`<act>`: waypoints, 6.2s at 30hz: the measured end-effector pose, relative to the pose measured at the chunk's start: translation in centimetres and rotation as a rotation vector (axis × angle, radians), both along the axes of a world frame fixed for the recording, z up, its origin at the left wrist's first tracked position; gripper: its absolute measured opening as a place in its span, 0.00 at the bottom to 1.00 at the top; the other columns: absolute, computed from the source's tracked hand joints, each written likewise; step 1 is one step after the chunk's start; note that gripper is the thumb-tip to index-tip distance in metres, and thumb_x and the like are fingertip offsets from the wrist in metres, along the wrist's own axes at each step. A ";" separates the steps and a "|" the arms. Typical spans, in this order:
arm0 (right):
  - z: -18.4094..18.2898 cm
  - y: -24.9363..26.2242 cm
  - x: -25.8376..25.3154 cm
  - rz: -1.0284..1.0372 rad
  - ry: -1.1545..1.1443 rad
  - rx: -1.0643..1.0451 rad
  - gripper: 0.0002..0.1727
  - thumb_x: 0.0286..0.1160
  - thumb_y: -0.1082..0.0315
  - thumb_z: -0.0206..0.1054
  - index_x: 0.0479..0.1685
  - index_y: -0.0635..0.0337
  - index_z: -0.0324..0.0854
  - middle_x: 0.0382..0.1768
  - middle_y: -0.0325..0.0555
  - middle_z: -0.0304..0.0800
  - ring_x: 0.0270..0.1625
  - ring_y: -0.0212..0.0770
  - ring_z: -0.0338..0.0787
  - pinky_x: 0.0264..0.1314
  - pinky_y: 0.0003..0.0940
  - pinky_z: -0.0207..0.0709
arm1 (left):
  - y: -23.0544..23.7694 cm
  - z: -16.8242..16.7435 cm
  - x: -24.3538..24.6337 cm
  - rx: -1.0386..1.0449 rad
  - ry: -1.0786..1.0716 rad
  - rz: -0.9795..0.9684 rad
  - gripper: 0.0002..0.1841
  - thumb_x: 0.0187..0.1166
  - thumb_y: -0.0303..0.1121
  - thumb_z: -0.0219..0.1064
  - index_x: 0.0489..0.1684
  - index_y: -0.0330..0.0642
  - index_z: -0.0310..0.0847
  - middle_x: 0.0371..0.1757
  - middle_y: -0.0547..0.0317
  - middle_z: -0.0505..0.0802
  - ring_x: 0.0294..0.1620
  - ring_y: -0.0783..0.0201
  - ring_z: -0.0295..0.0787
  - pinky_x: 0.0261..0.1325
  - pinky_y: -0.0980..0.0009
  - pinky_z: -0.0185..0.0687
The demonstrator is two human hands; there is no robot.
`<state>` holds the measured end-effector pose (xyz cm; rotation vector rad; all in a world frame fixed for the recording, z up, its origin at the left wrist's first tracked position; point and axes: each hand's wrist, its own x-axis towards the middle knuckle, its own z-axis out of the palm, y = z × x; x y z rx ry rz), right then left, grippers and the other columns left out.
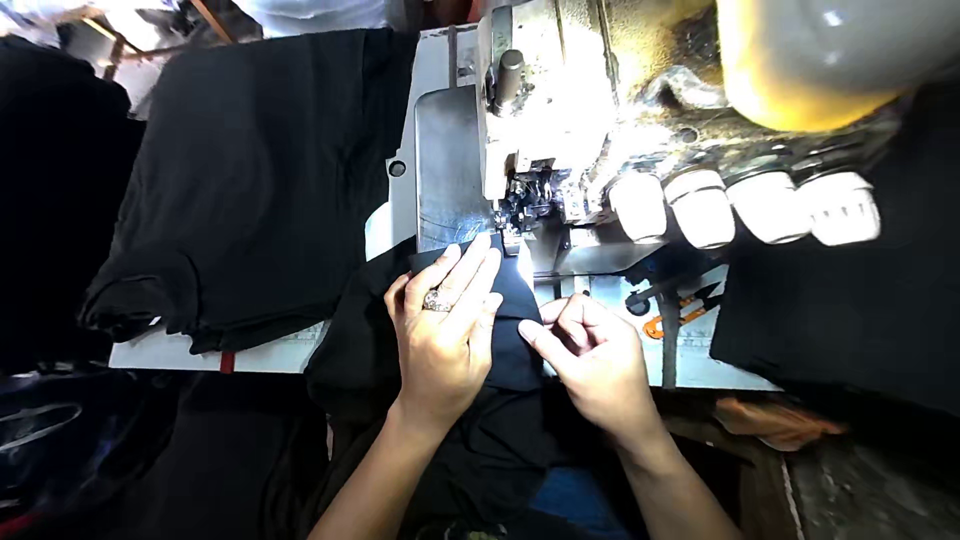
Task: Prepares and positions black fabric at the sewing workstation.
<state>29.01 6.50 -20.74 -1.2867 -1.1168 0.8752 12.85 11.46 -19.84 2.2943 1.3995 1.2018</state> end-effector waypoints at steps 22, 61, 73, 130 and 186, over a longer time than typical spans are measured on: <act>-2.8 -9.6 -1.0 0.235 -0.224 -0.319 0.15 0.80 0.55 0.69 0.45 0.58 0.89 0.37 0.38 0.92 0.42 0.26 0.90 0.50 0.29 0.84 | -3.7 -1.4 -15.7 -0.473 0.102 0.351 0.30 0.74 0.50 0.75 0.59 0.27 0.83 0.61 0.23 0.84 0.64 0.25 0.79 0.65 0.24 0.67; -1.3 -8.7 -1.9 -0.203 0.069 -0.195 0.12 0.84 0.71 0.63 0.30 0.57 0.85 0.20 0.33 0.83 0.22 0.25 0.80 0.27 0.21 0.77 | -8.0 1.3 -16.6 -0.629 -0.280 0.216 0.13 0.88 0.36 0.59 0.64 0.44 0.80 0.45 0.73 0.92 0.43 0.85 0.90 0.49 0.82 0.89; 0.4 -9.5 -0.1 0.066 -0.093 -0.334 0.14 0.75 0.55 0.76 0.23 0.50 0.89 0.20 0.28 0.87 0.24 0.20 0.81 0.28 0.17 0.74 | -8.4 1.1 -16.2 -0.605 -0.287 0.196 0.13 0.89 0.40 0.59 0.60 0.43 0.79 0.43 0.76 0.91 0.43 0.87 0.89 0.49 0.85 0.87; 2.9 -7.2 -2.6 -0.189 0.096 -0.148 0.06 0.63 0.77 0.77 0.32 0.55 0.88 0.32 0.24 0.92 0.27 0.14 0.83 0.30 0.09 0.79 | -7.0 2.6 -15.2 -0.279 -0.067 0.341 0.12 0.83 0.30 0.62 0.48 0.25 0.76 0.44 0.65 0.86 0.46 0.92 0.80 0.53 0.90 0.77; -3.3 -8.6 -7.9 0.314 0.058 -0.207 0.19 0.80 0.68 0.67 0.67 0.66 0.77 0.56 0.39 0.93 0.59 0.29 0.92 0.67 0.27 0.86 | 12.2 5.9 -33.9 -0.679 0.110 0.685 0.53 0.78 0.78 0.41 0.70 0.31 0.82 0.77 0.23 0.77 0.85 0.23 0.60 0.79 0.16 0.42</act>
